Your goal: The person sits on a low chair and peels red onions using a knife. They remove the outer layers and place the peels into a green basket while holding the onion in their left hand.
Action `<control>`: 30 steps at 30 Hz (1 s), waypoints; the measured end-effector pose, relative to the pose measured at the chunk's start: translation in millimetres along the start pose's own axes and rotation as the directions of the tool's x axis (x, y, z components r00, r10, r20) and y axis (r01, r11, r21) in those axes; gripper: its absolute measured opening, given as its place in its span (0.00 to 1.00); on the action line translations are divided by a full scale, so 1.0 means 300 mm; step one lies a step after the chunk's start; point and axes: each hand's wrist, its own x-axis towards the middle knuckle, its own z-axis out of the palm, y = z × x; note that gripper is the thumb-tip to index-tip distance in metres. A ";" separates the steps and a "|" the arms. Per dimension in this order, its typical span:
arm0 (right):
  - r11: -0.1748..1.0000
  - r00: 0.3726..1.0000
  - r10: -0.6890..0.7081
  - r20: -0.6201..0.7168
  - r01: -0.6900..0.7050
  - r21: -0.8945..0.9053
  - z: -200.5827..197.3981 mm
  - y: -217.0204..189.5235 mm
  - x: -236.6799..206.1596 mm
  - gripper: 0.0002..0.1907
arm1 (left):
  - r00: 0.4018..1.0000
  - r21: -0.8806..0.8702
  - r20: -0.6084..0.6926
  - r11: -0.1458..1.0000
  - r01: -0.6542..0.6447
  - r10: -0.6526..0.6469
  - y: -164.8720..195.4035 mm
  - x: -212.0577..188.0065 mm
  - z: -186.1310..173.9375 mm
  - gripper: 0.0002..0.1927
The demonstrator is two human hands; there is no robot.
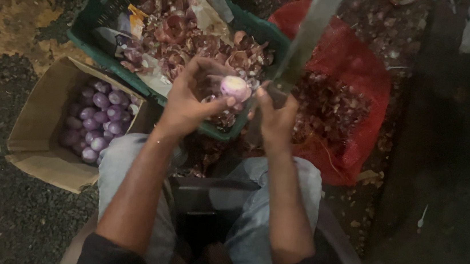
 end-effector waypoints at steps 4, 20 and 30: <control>0.993 0.998 0.055 -0.016 -0.053 0.105 -0.004 -0.010 0.000 0.11 | 1.000 -0.061 -0.009 0.998 0.009 -0.009 -0.010 0.003 -0.007 0.29; 0.987 0.999 -0.023 0.028 0.018 0.159 -0.004 0.011 -0.010 0.08 | 0.966 -0.010 -0.053 0.967 0.253 -0.253 0.009 -0.004 0.003 0.25; 0.975 0.982 -0.166 -0.085 0.177 0.136 -0.043 -0.022 0.005 0.10 | 0.990 -0.268 -0.001 0.953 0.138 -0.144 0.011 0.004 -0.015 0.26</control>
